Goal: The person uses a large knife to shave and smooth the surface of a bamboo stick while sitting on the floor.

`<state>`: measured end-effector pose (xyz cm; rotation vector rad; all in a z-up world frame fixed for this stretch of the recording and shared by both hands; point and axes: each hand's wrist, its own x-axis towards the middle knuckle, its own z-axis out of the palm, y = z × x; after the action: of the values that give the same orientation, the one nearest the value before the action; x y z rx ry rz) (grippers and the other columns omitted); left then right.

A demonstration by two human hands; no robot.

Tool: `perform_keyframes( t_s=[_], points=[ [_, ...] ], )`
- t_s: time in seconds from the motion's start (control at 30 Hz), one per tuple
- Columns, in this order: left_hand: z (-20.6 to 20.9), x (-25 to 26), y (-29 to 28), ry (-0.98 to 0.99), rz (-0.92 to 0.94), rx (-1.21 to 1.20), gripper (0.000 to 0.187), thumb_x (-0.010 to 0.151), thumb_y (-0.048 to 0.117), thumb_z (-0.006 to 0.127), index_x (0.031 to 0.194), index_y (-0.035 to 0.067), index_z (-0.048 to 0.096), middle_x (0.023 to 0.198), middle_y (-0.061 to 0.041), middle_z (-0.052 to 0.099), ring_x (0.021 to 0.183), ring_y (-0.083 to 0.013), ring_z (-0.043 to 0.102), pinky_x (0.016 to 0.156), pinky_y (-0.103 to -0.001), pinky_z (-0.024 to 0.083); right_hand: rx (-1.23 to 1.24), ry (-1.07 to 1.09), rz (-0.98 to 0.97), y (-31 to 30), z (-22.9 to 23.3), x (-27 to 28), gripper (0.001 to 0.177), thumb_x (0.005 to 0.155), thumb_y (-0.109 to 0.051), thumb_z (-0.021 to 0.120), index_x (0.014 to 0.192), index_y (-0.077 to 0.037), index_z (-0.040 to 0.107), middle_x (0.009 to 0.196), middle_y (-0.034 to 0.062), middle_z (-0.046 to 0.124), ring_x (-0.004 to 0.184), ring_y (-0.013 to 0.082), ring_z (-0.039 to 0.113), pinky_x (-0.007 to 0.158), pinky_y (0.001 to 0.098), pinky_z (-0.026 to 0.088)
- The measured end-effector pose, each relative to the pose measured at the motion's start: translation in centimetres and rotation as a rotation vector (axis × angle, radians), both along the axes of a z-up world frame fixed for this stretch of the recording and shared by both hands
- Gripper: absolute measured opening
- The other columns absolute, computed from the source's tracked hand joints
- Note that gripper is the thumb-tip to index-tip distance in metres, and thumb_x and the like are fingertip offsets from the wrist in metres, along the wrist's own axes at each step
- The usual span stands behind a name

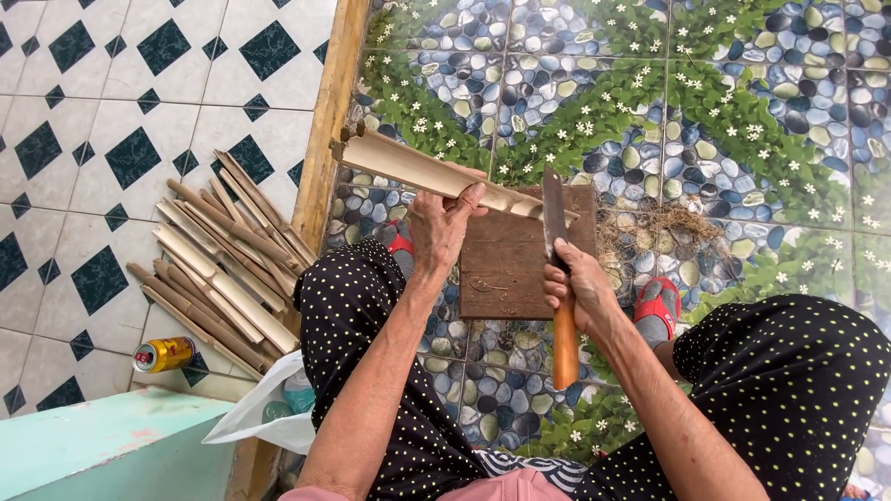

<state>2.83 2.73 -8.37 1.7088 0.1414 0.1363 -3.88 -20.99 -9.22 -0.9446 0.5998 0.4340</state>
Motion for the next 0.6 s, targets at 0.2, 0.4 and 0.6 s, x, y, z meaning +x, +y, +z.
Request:
perform_keyframes(
  t_s=[0.2, 0.4, 0.6],
  points=[
    [-0.1, -0.4, 0.6, -0.009, 0.022, 0.039, 0.043, 0.091, 0.024, 0.081, 0.11, -0.013, 0.066, 0.104, -0.032, 0.072, 0.079, -0.0301, 0.077, 0.065, -0.028, 0.07, 0.01, -0.042, 0.033, 2.9, 4.6, -1.2, 0.025, 0.104, -0.035, 0.062, 0.108, -0.011, 0.056, 0.057, -0.0022, 0.036, 0.037, 0.0112, 0.041, 0.03, 0.0318, 0.043],
    [-0.5, -0.2, -0.1, 0.0, 0.016, 0.047, 0.046, 0.091, 0.023, 0.082, 0.107, -0.016, 0.065, 0.102, -0.038, 0.07, 0.077, -0.0345, 0.076, 0.065, -0.03, 0.07, -0.026, -0.032, -0.063, 0.7, -0.6, -0.4, 0.022, 0.107, -0.033, 0.056, 0.105, -0.011, 0.055, 0.06, -0.0057, 0.037, 0.04, 0.0073, 0.042, 0.032, 0.028, 0.043],
    [2.5, -0.2, -2.5, -0.077, 0.036, 0.058, 0.044, 0.091, 0.03, 0.08, 0.098, -0.01, 0.065, 0.094, -0.031, 0.073, 0.071, -0.0278, 0.078, 0.057, -0.028, 0.069, -0.025, -0.094, 0.079, 2.0, 7.0, -1.3, 0.026, 0.104, -0.039, 0.061, 0.1, -0.013, 0.056, 0.054, -0.0037, 0.038, 0.035, 0.0085, 0.041, 0.027, 0.0298, 0.043]
  ],
)
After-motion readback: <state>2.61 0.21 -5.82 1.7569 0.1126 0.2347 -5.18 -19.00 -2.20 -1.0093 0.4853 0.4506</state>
